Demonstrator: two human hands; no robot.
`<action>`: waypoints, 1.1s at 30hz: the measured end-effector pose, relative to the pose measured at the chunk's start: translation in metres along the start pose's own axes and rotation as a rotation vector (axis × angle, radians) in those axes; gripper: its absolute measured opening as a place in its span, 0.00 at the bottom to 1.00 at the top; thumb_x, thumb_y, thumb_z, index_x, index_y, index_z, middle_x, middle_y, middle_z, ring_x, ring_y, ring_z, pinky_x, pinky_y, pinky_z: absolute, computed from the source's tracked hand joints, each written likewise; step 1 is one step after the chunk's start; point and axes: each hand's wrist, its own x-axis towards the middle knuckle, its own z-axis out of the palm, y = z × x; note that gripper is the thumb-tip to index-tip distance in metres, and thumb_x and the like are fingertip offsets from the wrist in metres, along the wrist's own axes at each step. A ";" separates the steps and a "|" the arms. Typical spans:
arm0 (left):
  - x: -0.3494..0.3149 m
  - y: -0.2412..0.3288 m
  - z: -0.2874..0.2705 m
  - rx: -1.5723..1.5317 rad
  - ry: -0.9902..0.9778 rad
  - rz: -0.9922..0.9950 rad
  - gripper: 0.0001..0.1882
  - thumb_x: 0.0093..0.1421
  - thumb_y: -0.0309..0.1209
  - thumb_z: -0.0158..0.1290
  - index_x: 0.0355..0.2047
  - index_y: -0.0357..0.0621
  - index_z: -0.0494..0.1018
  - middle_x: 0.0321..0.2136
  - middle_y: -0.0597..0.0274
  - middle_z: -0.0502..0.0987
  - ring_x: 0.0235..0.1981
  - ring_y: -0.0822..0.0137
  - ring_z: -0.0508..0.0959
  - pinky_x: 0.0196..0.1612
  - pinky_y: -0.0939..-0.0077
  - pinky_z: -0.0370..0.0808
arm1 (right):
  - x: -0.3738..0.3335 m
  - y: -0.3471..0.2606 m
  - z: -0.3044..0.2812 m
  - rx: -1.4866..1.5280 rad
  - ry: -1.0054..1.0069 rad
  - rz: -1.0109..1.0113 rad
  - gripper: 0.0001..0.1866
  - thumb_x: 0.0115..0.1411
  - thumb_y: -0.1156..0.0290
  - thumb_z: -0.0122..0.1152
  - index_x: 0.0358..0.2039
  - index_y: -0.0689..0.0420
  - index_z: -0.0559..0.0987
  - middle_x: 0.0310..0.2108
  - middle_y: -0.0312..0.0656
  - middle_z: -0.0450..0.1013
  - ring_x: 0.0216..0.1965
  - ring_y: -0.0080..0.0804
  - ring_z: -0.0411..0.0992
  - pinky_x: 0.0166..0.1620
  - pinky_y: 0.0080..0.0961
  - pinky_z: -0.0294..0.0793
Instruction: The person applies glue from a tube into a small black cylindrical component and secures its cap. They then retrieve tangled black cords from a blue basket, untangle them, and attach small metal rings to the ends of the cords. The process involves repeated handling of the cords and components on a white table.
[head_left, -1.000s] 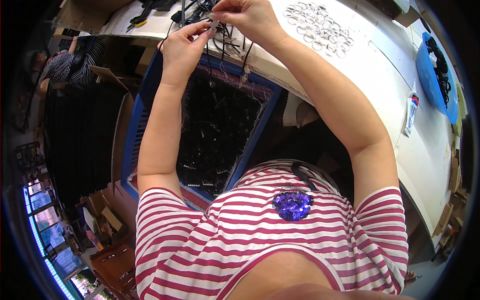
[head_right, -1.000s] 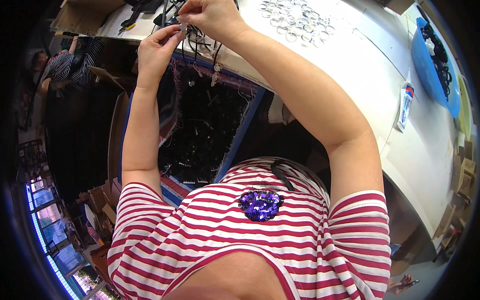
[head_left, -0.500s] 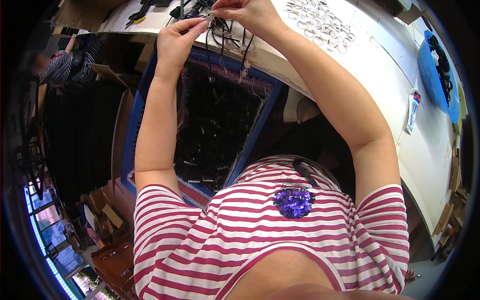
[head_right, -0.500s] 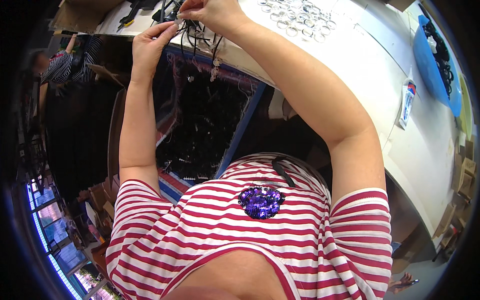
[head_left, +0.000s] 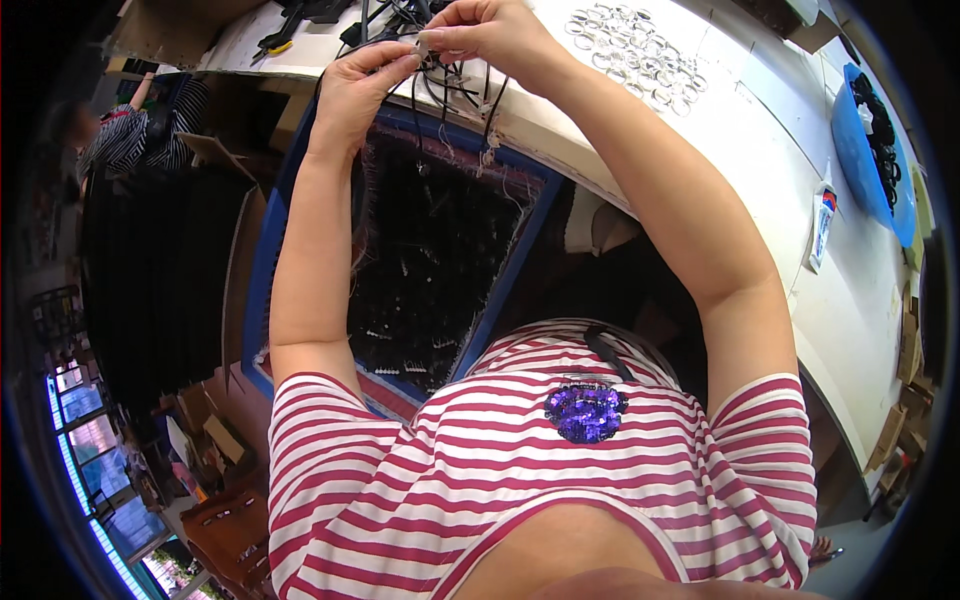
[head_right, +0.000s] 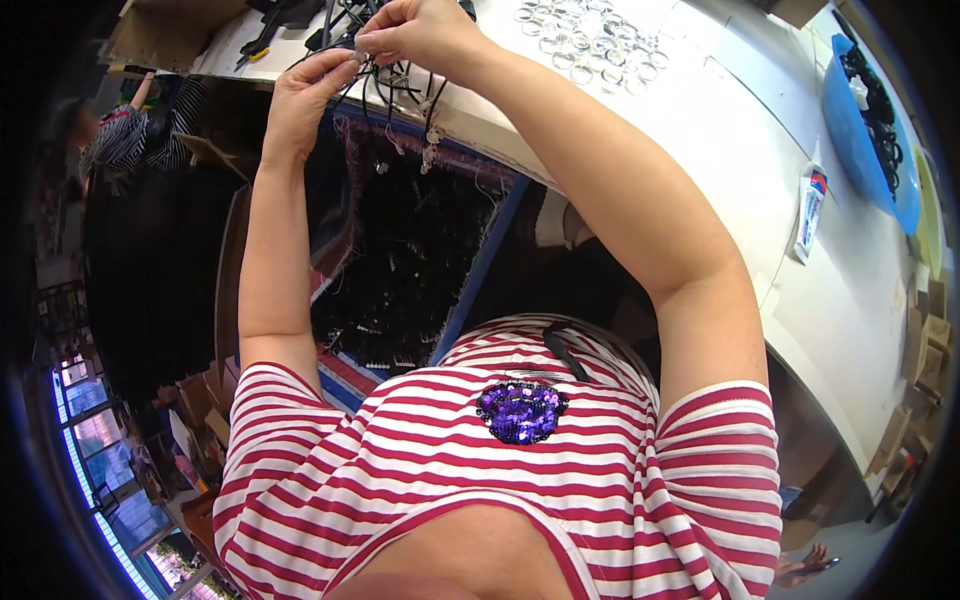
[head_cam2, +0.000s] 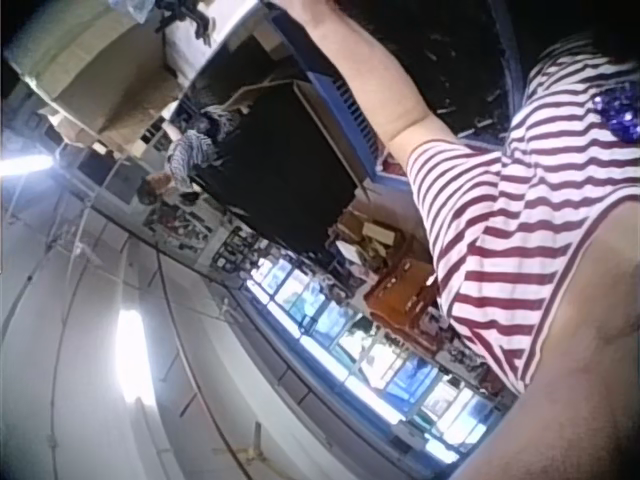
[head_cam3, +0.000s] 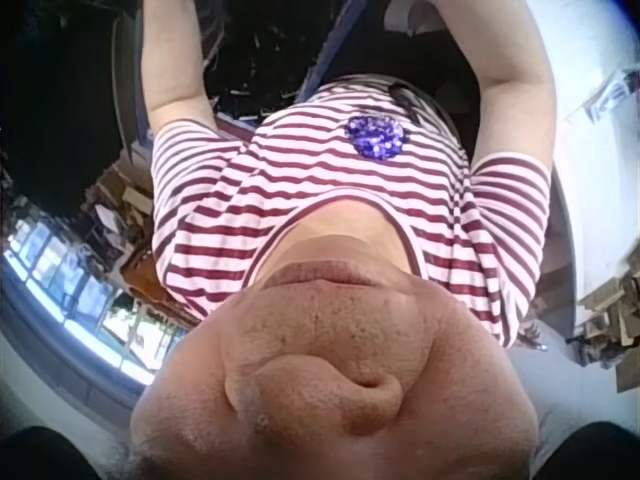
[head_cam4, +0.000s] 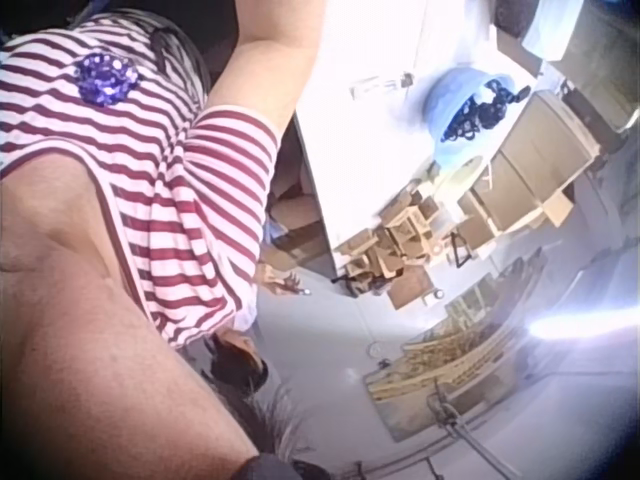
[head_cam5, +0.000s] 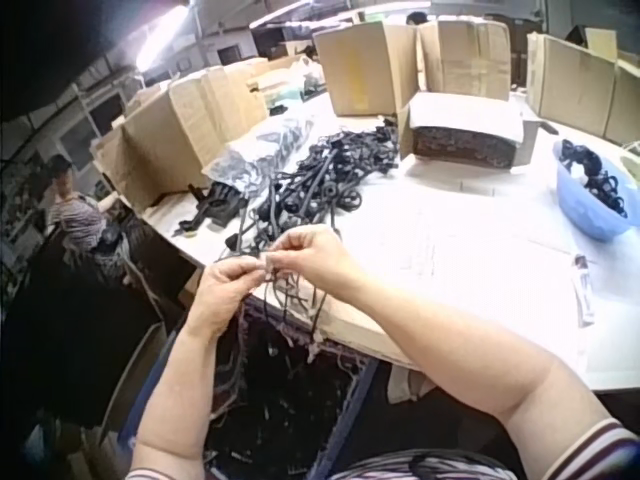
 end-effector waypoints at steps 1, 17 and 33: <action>0.002 0.001 -0.002 0.006 -0.035 0.011 0.08 0.49 0.24 0.57 0.32 0.37 0.76 0.28 0.65 0.76 0.31 0.77 0.74 0.36 0.86 0.69 | 0.002 -0.002 -0.003 0.046 -0.003 0.133 0.05 0.51 0.72 0.59 0.26 0.60 0.77 0.22 0.37 0.73 0.23 0.21 0.70 0.29 0.17 0.70; 0.004 -0.008 -0.002 -0.046 -0.050 -0.009 0.10 0.49 0.28 0.57 0.33 0.38 0.76 0.26 0.65 0.77 0.30 0.77 0.74 0.38 0.85 0.69 | 0.003 0.006 -0.003 0.194 0.043 0.186 0.04 0.48 0.75 0.58 0.22 0.63 0.76 0.18 0.36 0.72 0.20 0.23 0.69 0.25 0.21 0.69; -0.001 0.002 -0.004 -0.080 0.006 -0.089 0.12 0.52 0.22 0.53 0.39 0.34 0.69 0.32 0.61 0.74 0.34 0.74 0.74 0.41 0.84 0.70 | -0.019 -0.010 0.010 -0.818 0.259 -0.470 0.05 0.48 0.69 0.57 0.26 0.56 0.76 0.25 0.44 0.70 0.31 0.43 0.70 0.32 0.32 0.69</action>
